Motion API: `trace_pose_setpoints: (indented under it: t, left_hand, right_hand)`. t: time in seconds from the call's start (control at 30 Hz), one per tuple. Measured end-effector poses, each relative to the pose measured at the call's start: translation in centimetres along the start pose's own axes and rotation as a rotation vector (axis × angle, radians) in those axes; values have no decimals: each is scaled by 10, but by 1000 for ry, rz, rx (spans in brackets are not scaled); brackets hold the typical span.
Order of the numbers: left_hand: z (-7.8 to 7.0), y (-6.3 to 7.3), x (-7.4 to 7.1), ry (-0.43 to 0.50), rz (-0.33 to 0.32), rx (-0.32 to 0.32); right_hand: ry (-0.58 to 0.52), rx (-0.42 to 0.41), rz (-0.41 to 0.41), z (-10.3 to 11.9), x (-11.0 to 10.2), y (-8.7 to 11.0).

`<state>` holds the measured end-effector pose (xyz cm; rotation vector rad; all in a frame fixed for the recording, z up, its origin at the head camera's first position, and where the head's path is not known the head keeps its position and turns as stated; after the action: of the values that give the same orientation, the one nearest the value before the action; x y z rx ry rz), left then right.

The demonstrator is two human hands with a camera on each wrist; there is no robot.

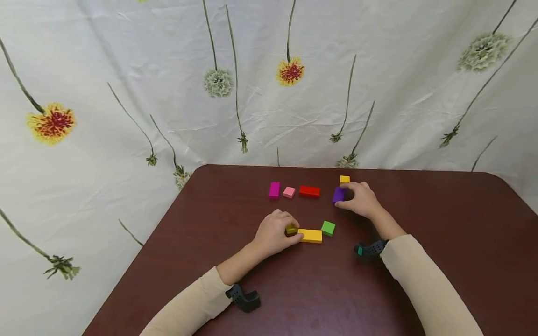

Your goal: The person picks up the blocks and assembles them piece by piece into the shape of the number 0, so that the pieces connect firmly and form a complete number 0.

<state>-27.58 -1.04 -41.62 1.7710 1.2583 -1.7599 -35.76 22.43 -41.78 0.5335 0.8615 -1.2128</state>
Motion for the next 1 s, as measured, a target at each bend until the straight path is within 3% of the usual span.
trace_pose_setpoints:
  t: [0.27, 0.53, 1.0]
  left_hand:
    - [-2, -1, 1, 3, -6, 11]
    - [-2, -1, 1, 14, -13, 19]
    - [0, 1, -1, 12, -21, 19]
  right_hand:
    - [-32, 60, 60, -10, 1, -2]
    - [-35, 77, 54, -10, 1, -1]
    - [-34, 18, 103, 7, 6, 12]
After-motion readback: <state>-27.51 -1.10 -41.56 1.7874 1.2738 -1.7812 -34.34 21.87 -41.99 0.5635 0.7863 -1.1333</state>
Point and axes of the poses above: each hand's wrist, its own y-axis away from the middle knuckle, its own x-axis out of the palm, z = x × y, the point moved 6 cm from there along -y, towards the middle knuckle, and after that the axes turned 3 degrees about z, right-handed, at the moved point
